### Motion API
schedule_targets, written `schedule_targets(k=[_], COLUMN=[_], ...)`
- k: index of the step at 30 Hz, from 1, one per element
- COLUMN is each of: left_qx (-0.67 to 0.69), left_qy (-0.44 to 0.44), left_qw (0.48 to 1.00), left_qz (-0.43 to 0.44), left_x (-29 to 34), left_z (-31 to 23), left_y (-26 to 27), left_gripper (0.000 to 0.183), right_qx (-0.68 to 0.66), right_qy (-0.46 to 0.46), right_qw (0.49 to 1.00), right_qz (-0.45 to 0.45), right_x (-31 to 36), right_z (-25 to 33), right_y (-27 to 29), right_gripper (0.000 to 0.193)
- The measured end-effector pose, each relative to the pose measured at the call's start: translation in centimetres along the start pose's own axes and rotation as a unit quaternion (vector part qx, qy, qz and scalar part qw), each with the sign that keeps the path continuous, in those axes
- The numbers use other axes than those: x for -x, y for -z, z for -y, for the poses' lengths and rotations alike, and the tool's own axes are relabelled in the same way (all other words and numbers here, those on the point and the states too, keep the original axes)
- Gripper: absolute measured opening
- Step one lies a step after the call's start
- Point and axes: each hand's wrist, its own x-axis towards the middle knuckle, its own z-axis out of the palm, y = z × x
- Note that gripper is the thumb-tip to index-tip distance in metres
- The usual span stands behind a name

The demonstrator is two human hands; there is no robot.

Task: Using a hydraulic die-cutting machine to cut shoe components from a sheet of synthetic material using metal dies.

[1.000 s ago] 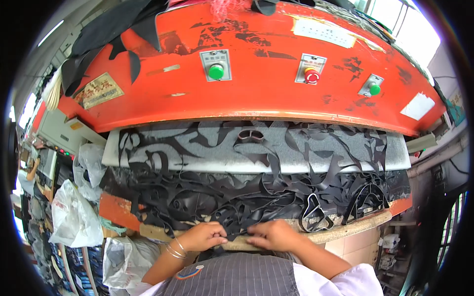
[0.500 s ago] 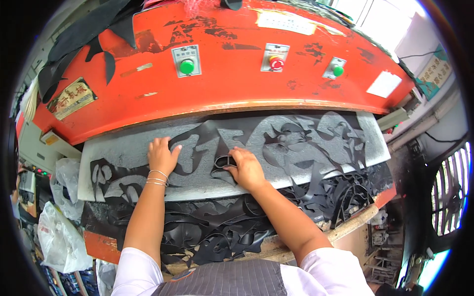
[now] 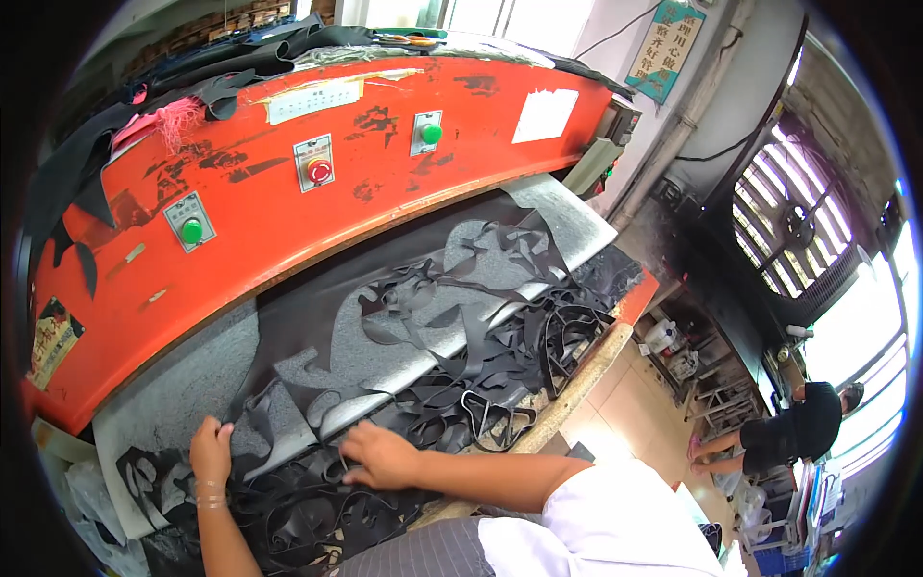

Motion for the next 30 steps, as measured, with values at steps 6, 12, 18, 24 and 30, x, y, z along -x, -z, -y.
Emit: schedule_targets(k=[6,12,18,24,30], left_qx=[0.068,-0.003,-0.141,0.086,-0.048], left_qy=[0.051,0.153,0.078,-0.030,-0.198], left_qw=[0.996,0.982,0.982,0.995,0.975], left_qz=[0.007,0.113,-0.094,0.026,0.086], left_x=[4.8,8.7,9.0,1.8,-2.7], left_z=[5.5,7.3,2.3,-18.5,-28.2], left_y=[3.4,6.5,5.2,-1.3,-12.4], left_gripper=[0.029,0.026,0.014,0.016,0.068], right_qx=[-0.009,-0.080,0.185,0.291,0.210], right_qy=[-0.034,0.014,-0.247,-0.407,-0.381], right_qw=[0.993,0.994,0.929,0.822,0.894], right_qz=[0.110,0.080,-0.204,-0.271,-0.107], right_x=[0.8,0.2,5.4,11.0,13.4], right_z=[1.4,-3.0,-20.5,-33.6,-36.5], right_y=[2.0,12.6,26.7,31.8,35.2], right_gripper=[0.047,0.054,0.063,0.079,0.049])
